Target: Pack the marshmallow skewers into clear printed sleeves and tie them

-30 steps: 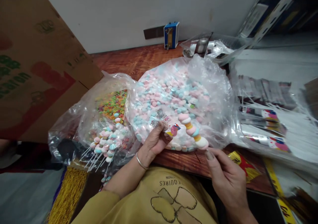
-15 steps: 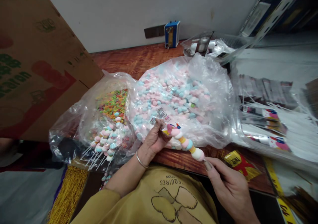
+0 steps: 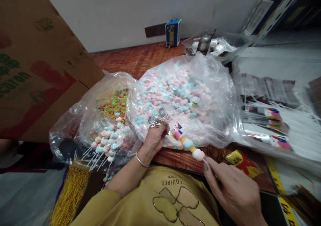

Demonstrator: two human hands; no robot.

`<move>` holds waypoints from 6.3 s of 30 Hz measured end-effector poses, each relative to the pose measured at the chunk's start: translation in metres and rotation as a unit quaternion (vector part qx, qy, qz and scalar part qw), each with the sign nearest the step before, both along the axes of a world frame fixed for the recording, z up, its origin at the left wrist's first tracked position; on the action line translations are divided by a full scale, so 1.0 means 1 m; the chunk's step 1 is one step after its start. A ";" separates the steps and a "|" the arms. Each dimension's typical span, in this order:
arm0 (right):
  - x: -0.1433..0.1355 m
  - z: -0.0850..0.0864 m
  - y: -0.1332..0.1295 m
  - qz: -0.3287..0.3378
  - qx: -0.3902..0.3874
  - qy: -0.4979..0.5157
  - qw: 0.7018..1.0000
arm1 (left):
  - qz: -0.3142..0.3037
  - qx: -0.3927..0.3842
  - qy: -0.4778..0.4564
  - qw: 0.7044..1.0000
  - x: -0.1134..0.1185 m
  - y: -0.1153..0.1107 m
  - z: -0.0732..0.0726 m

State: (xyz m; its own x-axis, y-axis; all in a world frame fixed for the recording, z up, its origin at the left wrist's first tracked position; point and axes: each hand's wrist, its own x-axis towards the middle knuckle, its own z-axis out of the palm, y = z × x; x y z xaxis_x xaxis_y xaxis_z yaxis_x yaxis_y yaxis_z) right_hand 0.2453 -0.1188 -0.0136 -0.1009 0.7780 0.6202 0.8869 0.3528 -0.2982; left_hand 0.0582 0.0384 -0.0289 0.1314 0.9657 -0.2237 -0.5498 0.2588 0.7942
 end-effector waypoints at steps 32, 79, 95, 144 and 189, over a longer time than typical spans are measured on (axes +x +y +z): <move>-0.052 -0.036 0.020 -0.046 -0.049 0.190 0.980 | -0.023 -0.119 -0.113 0.986 0.047 -0.015 0.020; -0.048 -0.049 0.037 -0.084 -0.077 0.216 0.970 | -0.084 -0.036 -0.143 0.985 0.039 0.003 0.025; -0.056 -0.037 0.047 -0.081 -0.134 0.352 0.923 | -0.161 -0.077 -0.126 0.976 0.056 -0.031 0.012; -0.044 -0.032 0.033 0.172 -0.367 0.789 0.462 | -0.093 -0.056 -0.150 0.983 0.047 0.009 0.026; -0.052 -0.045 0.042 0.040 -0.234 0.755 0.611 | -0.081 0.300 0.339 0.888 0.026 -0.023 0.011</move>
State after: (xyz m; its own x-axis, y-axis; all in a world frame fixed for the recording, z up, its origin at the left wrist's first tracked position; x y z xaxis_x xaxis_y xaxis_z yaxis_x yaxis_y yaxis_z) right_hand 0.1932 -0.0772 -0.0590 0.2620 0.9357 -0.2360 -0.5398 -0.0606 -0.8396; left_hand 0.0844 0.0157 -0.0180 0.3106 0.9189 0.2434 0.1126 -0.2899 0.9504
